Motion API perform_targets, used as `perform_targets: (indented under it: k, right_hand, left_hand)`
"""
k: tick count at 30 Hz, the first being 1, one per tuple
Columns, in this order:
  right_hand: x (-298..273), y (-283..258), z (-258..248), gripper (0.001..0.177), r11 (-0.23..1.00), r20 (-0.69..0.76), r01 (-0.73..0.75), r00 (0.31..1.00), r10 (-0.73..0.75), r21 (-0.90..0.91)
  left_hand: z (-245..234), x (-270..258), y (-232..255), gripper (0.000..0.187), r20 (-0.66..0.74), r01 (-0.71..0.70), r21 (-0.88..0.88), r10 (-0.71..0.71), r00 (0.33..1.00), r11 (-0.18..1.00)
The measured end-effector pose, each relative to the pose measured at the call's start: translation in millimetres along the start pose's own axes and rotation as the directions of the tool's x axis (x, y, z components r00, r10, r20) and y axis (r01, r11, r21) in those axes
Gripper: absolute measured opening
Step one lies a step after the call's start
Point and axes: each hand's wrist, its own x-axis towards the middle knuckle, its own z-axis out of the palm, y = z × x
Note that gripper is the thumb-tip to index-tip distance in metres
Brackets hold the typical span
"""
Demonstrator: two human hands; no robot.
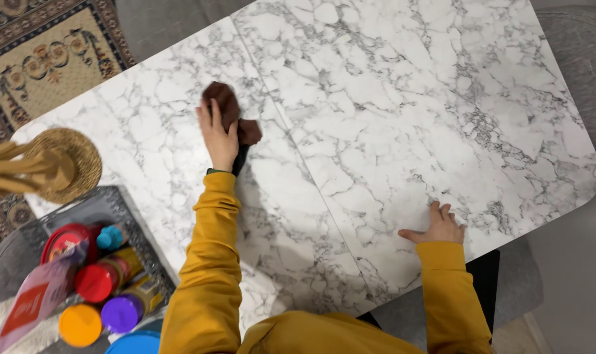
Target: Cleaning a marble-patterned dining table by wiping it with a cloth and moving objects.
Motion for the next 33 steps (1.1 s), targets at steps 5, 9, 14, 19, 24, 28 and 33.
perform_targets:
  k: [5, 9, 14, 19, 24, 28, 33]
  right_hand:
    - [15, 16, 29, 0.116, 0.993, -0.105, 0.025, 0.994, -0.037, -0.116]
    - [18, 23, 37, 0.117, 0.981, -0.188, 0.103, 0.973, -0.133, -0.164]
    - [21, 27, 44, 0.117, 0.977, -0.167, 0.06, 0.981, -0.095, -0.206]
    - [20, 24, 41, 0.121, 0.971, -0.12, 0.025, 0.991, -0.055, -0.238]
    - [18, 20, 37, 0.118, 0.975, -0.181, 0.051, 0.979, -0.091, -0.216]
    - [9, 11, 15, 0.116, 0.993, -0.131, 0.083, 0.987, -0.093, -0.08]
    - [6, 6, 6, 0.114, 0.997, -0.037, 0.035, 0.999, -0.037, -0.062]
  left_hand:
    - [39, 60, 29, 0.055, -0.103, -0.038, 0.171, 0.056, 0.993, 0.984]
    - [79, 125, 55, 0.043, -0.17, -0.164, 0.034, 0.168, 0.971, 0.986]
    - [153, 166, 88, 0.05, 0.02, -0.22, 0.071, 0.219, 0.975, 0.973]
    - [169, 138, 157, 0.048, 0.209, -0.384, -0.044, 0.384, 0.9, 0.922]
    - [151, 88, 191, 0.035, 0.392, -0.561, -0.291, 0.632, 0.669, 0.775]
    - [188, 25, 169, 0.049, 0.392, -0.674, -0.137, 0.665, 0.635, 0.726]
    - [153, -49, 183, 0.052, 0.382, -0.697, -0.416, 0.807, 0.449, 0.585]
